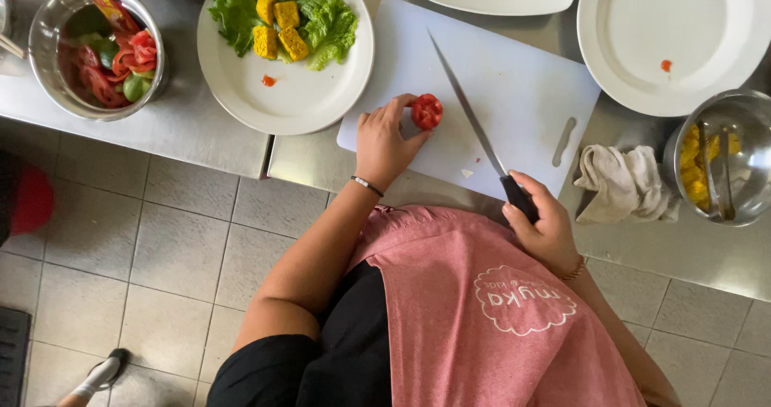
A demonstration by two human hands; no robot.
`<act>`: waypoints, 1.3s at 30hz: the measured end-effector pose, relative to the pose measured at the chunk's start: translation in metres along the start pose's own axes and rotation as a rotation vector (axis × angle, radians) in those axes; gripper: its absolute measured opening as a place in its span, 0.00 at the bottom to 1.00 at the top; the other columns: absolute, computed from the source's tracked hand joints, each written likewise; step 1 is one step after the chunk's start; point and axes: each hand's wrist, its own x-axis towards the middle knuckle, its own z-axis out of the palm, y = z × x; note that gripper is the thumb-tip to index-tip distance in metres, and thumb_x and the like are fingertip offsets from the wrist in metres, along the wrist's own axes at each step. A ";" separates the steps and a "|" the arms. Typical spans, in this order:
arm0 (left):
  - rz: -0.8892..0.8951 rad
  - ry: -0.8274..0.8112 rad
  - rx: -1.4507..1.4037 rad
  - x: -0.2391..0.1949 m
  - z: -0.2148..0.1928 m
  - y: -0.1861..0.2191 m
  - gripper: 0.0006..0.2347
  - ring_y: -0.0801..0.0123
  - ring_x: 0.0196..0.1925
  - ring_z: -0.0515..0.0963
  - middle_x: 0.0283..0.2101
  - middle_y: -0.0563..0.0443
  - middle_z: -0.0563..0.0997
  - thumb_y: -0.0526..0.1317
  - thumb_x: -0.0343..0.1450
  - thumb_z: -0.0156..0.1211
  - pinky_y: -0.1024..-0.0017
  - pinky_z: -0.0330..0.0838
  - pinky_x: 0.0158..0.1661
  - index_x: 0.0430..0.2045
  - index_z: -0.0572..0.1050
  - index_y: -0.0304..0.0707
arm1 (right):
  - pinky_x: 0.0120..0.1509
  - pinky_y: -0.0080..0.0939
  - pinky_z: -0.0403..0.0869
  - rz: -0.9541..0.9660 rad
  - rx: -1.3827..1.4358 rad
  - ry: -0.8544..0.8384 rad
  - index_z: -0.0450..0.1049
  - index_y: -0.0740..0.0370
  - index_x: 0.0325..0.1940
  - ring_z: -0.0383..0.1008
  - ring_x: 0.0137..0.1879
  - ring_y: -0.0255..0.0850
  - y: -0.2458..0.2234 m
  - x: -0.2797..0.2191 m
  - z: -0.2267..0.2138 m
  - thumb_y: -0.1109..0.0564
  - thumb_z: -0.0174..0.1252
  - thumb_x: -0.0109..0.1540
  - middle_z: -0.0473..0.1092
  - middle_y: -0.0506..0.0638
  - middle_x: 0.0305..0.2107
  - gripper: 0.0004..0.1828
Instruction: The person slices a tomato using a knife on a cutting board, then moves the sliced pieces into a metal bowl.
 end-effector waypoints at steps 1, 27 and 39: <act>0.004 -0.006 0.002 -0.001 0.001 0.000 0.22 0.65 0.34 0.79 0.28 0.57 0.79 0.46 0.59 0.77 0.63 0.64 0.41 0.45 0.76 0.46 | 0.38 0.32 0.70 0.004 0.005 0.005 0.67 0.62 0.69 0.69 0.32 0.30 -0.007 0.004 0.005 0.61 0.61 0.64 0.73 0.47 0.30 0.28; 0.077 0.144 0.016 -0.005 0.007 0.002 0.19 0.70 0.30 0.76 0.28 0.59 0.78 0.45 0.60 0.78 0.66 0.63 0.41 0.42 0.77 0.46 | 0.54 0.44 0.74 -0.207 -0.084 -0.045 0.65 0.61 0.68 0.77 0.47 0.48 -0.030 0.020 0.027 0.59 0.59 0.65 0.75 0.58 0.44 0.26; 0.068 0.121 0.022 -0.005 0.007 0.001 0.21 0.71 0.30 0.76 0.25 0.59 0.76 0.44 0.59 0.78 0.66 0.62 0.40 0.42 0.77 0.46 | 0.52 0.45 0.75 -0.148 -0.129 -0.106 0.65 0.60 0.69 0.77 0.45 0.48 -0.022 0.022 0.026 0.57 0.58 0.65 0.74 0.57 0.42 0.27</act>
